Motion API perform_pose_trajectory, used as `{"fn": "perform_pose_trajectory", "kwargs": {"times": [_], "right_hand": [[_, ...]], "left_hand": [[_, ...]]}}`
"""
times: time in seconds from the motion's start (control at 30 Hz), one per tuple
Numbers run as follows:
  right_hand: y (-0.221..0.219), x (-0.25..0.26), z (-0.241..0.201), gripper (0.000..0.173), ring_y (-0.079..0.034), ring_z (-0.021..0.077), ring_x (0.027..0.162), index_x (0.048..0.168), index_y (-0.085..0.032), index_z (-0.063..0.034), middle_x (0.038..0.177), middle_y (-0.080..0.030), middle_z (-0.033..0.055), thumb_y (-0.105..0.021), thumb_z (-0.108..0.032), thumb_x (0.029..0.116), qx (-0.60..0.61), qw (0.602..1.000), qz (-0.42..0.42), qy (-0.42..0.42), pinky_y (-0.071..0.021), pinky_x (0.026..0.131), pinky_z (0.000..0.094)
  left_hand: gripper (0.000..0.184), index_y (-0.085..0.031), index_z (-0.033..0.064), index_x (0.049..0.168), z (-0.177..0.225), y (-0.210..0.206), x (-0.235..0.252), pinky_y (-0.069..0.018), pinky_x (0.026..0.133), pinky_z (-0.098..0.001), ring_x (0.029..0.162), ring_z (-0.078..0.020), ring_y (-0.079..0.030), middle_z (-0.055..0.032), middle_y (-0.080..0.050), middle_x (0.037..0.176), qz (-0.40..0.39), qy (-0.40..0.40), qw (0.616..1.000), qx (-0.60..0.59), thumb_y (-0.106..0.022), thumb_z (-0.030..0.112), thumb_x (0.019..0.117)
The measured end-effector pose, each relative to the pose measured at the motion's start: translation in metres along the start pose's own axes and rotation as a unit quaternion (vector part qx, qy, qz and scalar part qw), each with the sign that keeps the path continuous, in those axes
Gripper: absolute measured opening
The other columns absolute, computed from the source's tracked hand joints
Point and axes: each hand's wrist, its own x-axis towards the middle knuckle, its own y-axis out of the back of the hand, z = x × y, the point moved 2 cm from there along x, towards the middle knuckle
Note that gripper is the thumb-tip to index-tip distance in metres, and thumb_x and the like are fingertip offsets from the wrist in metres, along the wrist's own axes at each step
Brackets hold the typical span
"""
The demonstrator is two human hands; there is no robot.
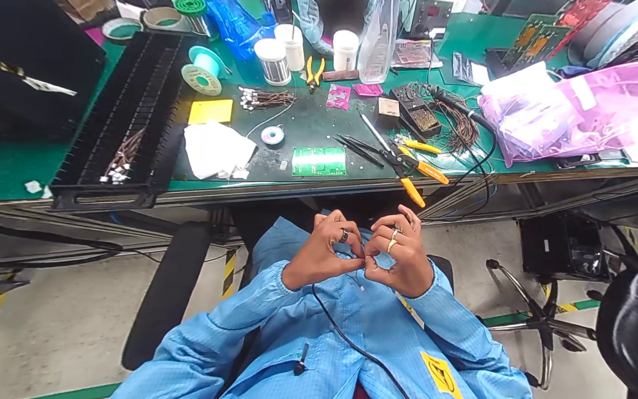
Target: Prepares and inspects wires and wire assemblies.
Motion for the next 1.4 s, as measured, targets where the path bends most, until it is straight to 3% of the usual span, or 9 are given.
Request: {"fn": "perform_pose_trajectory", "kwargs": {"times": [0.37, 0.43, 0.5, 0.6, 0.77, 0.9, 1.17, 1.3, 1.4], "right_hand": [[0.006, 0.002, 0.003, 0.012, -0.066, 0.0206, 0.107, 0.082, -0.07, -0.0163, 0.085, -0.072, 0.0004, -0.068, -0.026, 0.0893, 0.062, 0.997, 0.043, -0.019, -0.0296, 0.116, 0.0587], [0.013, 0.002, 0.005, 0.012, -0.068, 0.0173, 0.104, 0.09, -0.072, -0.0144, 0.088, -0.073, 0.0006, -0.068, -0.025, 0.0945, 0.108, 0.99, 0.078, -0.036, -0.0365, 0.114, 0.0568], [0.019, 0.0, 0.008, 0.021, -0.07, 0.0155, 0.103, 0.108, -0.072, -0.0101, 0.096, -0.075, 0.0024, -0.065, -0.029, 0.1006, 0.138, 0.983, 0.097, -0.069, -0.0429, 0.112, 0.0542], [0.014, -0.003, 0.015, 0.042, -0.067, 0.0232, 0.113, 0.129, -0.064, 0.0008, 0.116, -0.073, 0.0125, -0.055, -0.033, 0.1062, 0.19, 0.971, 0.071, -0.122, -0.0526, 0.103, 0.0464], [-0.003, -0.009, 0.019, 0.051, -0.067, 0.0261, 0.117, 0.137, -0.055, 0.0088, 0.125, -0.069, 0.018, -0.047, -0.034, 0.1095, 0.312, 0.935, -0.022, -0.168, -0.0552, 0.103, 0.0439], [-0.009, -0.008, 0.015, 0.048, -0.069, 0.024, 0.111, 0.139, -0.05, 0.0115, 0.121, -0.07, 0.0173, -0.054, -0.024, 0.1068, 0.396, 0.898, -0.056, -0.182, -0.0564, 0.1, 0.0404], [-0.006, -0.01, 0.017, 0.047, -0.071, 0.0159, 0.085, 0.133, -0.055, 0.0069, 0.096, -0.073, 0.0089, -0.074, -0.003, 0.0918, 0.475, 0.855, 0.029, -0.205, -0.062, 0.079, 0.033], [-0.003, -0.009, 0.013, 0.064, -0.074, 0.0183, 0.082, 0.143, -0.047, 0.0038, 0.094, -0.075, 0.0114, -0.078, 0.002, 0.0868, 0.498, 0.84, 0.062, -0.206, -0.0639, 0.077, 0.0335], [0.0, -0.009, 0.01, 0.068, -0.076, 0.0198, 0.084, 0.142, -0.046, 0.0017, 0.094, -0.077, 0.0112, -0.081, 0.003, 0.0841, 0.497, 0.842, 0.08, -0.195, -0.0653, 0.081, 0.0349]], "left_hand": [[0.017, -0.075, 0.0249, 0.08, -0.001, -0.002, -0.001, -0.0302, 0.095, -0.04, 0.092, -0.0042, -0.053, 0.0144, -0.068, 0.084, 0.022, 0.022, 0.999, -0.024, -0.081, 0.04, 0.0822], [0.018, -0.077, 0.0244, 0.08, -0.001, 0.0, -0.002, -0.0326, 0.094, -0.0399, 0.092, -0.0044, -0.055, 0.0139, -0.069, 0.083, 0.04, 0.025, 0.998, -0.043, -0.083, 0.041, 0.0831], [0.016, -0.076, 0.0188, 0.08, 0.001, 0.004, -0.003, -0.0387, 0.091, -0.0345, 0.09, -0.005, -0.059, 0.0102, -0.071, 0.082, 0.063, 0.032, 0.992, -0.107, -0.085, 0.033, 0.0836], [0.016, -0.074, 0.0107, 0.082, 0.005, 0.01, -0.004, -0.051, 0.083, -0.0272, 0.088, -0.0069, -0.064, 0.0032, -0.072, 0.083, 0.089, 0.036, 0.973, -0.209, -0.085, 0.023, 0.0838], [0.014, -0.076, 0.0106, 0.085, 0.007, 0.014, -0.005, -0.0516, 0.092, -0.0296, 0.096, -0.0091, -0.066, 0.0014, -0.073, 0.089, 0.101, 0.037, 0.967, -0.229, -0.085, 0.022, 0.0843], [0.014, -0.077, 0.0112, 0.085, 0.007, 0.014, -0.007, -0.0502, 0.096, -0.031, 0.1, -0.0105, -0.065, 0.001, -0.073, 0.089, 0.101, 0.038, 0.966, -0.234, -0.085, 0.022, 0.0842], [0.013, -0.076, 0.0116, 0.087, 0.003, 0.014, -0.009, -0.0501, 0.089, -0.0291, 0.096, -0.0085, -0.065, 0.0012, -0.073, 0.09, 0.086, 0.063, 0.958, -0.266, -0.083, 0.023, 0.0867], [0.022, -0.073, 0.0079, 0.104, 0.003, 0.009, -0.009, -0.0507, 0.094, -0.0326, 0.105, -0.012, -0.064, -0.0007, -0.072, 0.104, 0.061, 0.069, 0.958, -0.271, -0.078, 0.024, 0.091], [0.037, -0.069, 0.0037, 0.114, 0.005, -0.003, -0.008, -0.0513, 0.096, -0.0338, 0.108, -0.0134, -0.064, -0.0028, -0.071, 0.111, 0.037, 0.07, 0.963, -0.259, -0.081, 0.025, 0.0872]]}}
